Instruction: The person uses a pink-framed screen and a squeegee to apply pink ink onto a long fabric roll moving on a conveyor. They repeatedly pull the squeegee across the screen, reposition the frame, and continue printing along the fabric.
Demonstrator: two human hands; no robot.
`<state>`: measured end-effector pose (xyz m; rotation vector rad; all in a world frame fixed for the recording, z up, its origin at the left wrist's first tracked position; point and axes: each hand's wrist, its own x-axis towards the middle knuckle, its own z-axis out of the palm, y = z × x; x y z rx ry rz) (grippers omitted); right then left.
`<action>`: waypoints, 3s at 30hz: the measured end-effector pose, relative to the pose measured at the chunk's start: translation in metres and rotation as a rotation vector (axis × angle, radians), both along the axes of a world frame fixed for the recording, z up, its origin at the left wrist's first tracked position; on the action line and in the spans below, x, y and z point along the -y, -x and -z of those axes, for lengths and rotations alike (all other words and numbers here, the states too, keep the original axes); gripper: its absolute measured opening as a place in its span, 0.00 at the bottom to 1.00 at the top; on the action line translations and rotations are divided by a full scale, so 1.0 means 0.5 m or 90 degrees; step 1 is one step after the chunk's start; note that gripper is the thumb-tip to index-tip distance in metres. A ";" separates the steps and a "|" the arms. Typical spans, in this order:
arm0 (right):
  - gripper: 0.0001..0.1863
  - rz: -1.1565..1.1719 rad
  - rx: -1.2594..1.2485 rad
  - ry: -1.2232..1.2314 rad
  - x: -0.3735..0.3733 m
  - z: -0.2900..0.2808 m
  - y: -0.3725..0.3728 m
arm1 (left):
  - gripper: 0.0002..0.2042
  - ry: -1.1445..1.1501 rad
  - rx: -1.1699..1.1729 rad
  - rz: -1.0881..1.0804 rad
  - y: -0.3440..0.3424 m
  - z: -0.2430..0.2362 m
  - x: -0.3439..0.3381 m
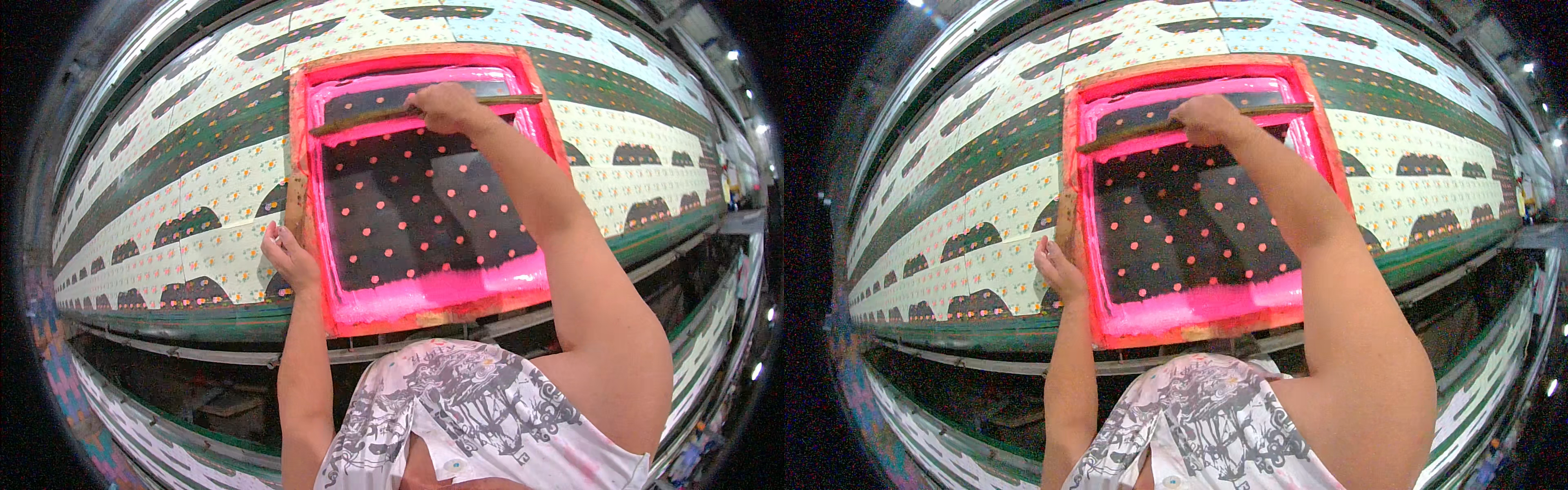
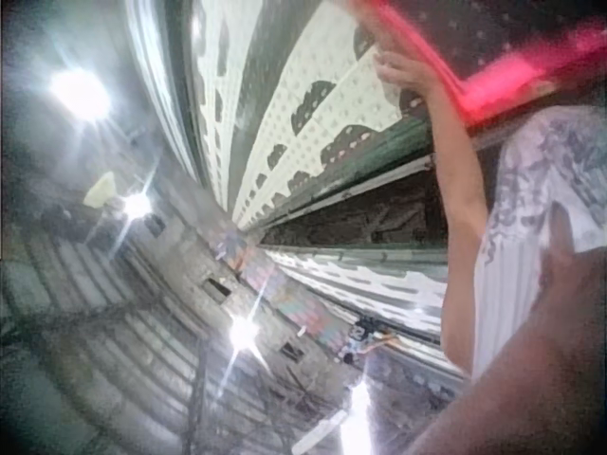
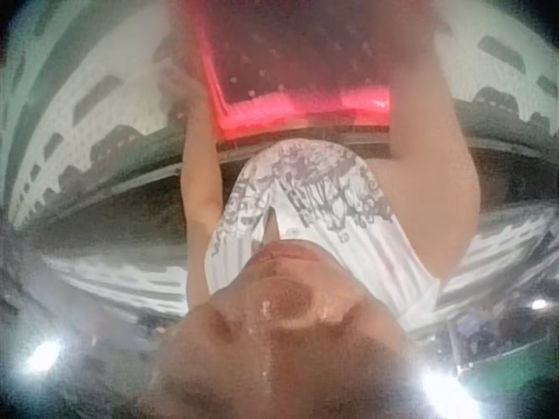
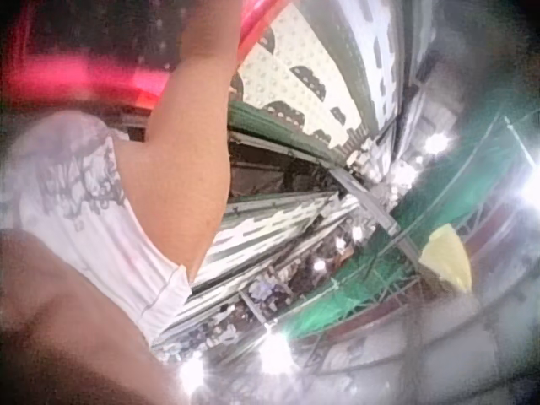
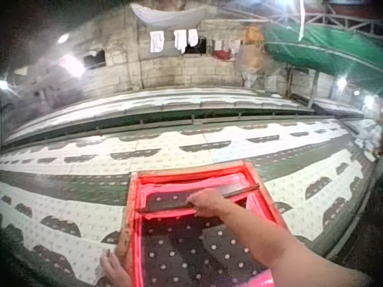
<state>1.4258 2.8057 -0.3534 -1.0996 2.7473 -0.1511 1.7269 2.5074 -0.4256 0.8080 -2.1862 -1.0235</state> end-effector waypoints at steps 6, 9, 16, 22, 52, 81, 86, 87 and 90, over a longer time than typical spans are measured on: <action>0.22 -0.019 -0.008 0.043 -0.046 0.010 -0.193 | 0.26 0.003 -0.037 0.025 0.013 0.021 0.015; 0.22 0.005 0.002 0.010 -0.052 -0.006 -0.299 | 0.26 -0.025 -0.060 0.023 0.013 0.019 0.015; 0.23 0.004 0.004 0.049 -0.090 -0.003 -0.520 | 0.27 0.029 -0.081 0.053 0.017 0.035 0.032; 0.24 0.032 0.015 0.028 -0.117 -0.010 -0.671 | 0.27 -0.016 -0.079 0.035 0.012 0.027 0.019; 0.30 0.196 -0.074 0.487 -0.680 0.169 -0.470 | 0.42 0.135 0.253 -0.064 0.028 0.039 0.072; 0.32 0.405 0.477 1.191 -0.670 0.166 -0.393 | 0.36 -0.217 0.046 0.042 0.035 0.053 0.101; 0.35 0.376 0.519 1.234 -0.666 0.151 -0.364 | 0.35 -0.531 -0.105 0.139 0.031 0.058 0.104; 0.35 0.380 0.496 1.227 -0.676 0.138 -0.361 | 0.37 -0.524 -0.006 0.098 0.039 0.031 0.098; 0.34 0.389 0.480 1.191 -0.711 0.074 -0.348 | 0.39 -0.577 0.009 0.073 0.044 -0.035 0.053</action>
